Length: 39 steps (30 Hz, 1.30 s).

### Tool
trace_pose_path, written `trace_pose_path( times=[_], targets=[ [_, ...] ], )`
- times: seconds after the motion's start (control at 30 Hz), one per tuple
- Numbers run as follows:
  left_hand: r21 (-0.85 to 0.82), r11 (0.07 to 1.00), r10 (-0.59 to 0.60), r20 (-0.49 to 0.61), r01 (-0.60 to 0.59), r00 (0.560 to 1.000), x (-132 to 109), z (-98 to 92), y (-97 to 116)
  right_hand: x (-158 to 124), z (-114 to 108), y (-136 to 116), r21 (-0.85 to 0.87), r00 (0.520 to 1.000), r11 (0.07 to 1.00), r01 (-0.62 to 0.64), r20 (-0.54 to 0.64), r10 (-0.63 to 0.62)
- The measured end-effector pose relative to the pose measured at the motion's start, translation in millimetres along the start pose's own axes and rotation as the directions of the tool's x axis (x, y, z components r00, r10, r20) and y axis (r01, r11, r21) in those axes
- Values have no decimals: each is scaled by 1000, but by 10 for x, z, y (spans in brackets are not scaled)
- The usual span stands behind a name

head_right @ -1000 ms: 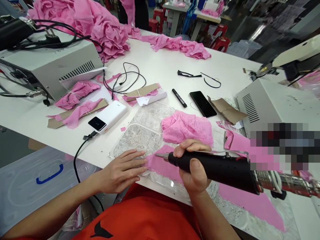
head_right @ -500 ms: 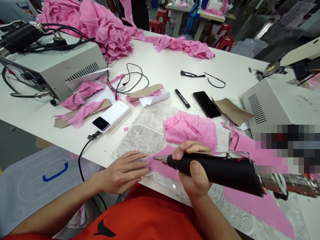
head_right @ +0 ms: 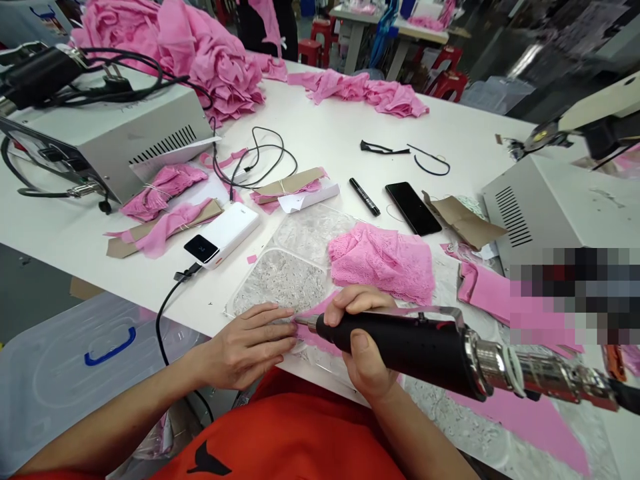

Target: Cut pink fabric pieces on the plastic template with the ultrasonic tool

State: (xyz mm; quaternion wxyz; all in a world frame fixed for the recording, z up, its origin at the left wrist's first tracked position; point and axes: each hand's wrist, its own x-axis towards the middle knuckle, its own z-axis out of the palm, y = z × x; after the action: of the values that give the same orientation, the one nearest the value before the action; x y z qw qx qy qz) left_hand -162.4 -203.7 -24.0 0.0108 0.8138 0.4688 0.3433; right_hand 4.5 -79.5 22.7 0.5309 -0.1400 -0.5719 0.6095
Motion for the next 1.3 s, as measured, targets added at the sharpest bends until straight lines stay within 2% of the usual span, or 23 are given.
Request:
trace_pose_path(
  times=[0.17, 0.27, 0.37, 0.5, 0.6, 0.67, 0.77, 0.93, 1.07, 1.3],
  targets=[
    [5, 1000, -1, -6, 1, 1000, 3, -17, -2, 5, 14, -5, -29, 1000, 1000, 2, -3, -2],
    [0, 1000, -16, -6, 16, 1000, 9, -40, 1, 83, -58, -72, 9, 998, 1000, 1, -68, 0],
    [-1, 1000, -22, -5, 22, 1000, 44, -72, 5, 193, -300, -181, -13, 974, 998, 60, -217, -62],
    [36, 999, -27, 4, 27, 1000, 168, -69, -12, 260, -787, -322, -162, 893, 980, 119, -413, -177],
    [49, 999, -11, 26, 9, 1000, 312, -9, -54, 231, -1065, -384, -221, 845, 967, 126, -487, -222],
    [70, 998, 7, 73, -12, 997, 420, 44, -90, 202, -1146, -393, -224, 823, 965, 133, -517, -234],
    [101, 993, 37, 157, -53, 987, 568, 112, -148, 182, -1125, -358, -195, 813, 971, 138, -538, -224],
    [121, 991, 24, 233, -54, 972, 688, 169, -226, 202, -959, -250, -170, 855, 977, 129, -480, -197],
    [124, 991, 11, 252, -43, 968, 686, 189, -245, 209, -879, -185, -154, 884, 977, 150, -422, -202],
    [126, 992, -9, 255, -24, 967, 653, 220, -246, 207, -795, -141, -167, 893, 979, 119, -414, -179]
  ],
)
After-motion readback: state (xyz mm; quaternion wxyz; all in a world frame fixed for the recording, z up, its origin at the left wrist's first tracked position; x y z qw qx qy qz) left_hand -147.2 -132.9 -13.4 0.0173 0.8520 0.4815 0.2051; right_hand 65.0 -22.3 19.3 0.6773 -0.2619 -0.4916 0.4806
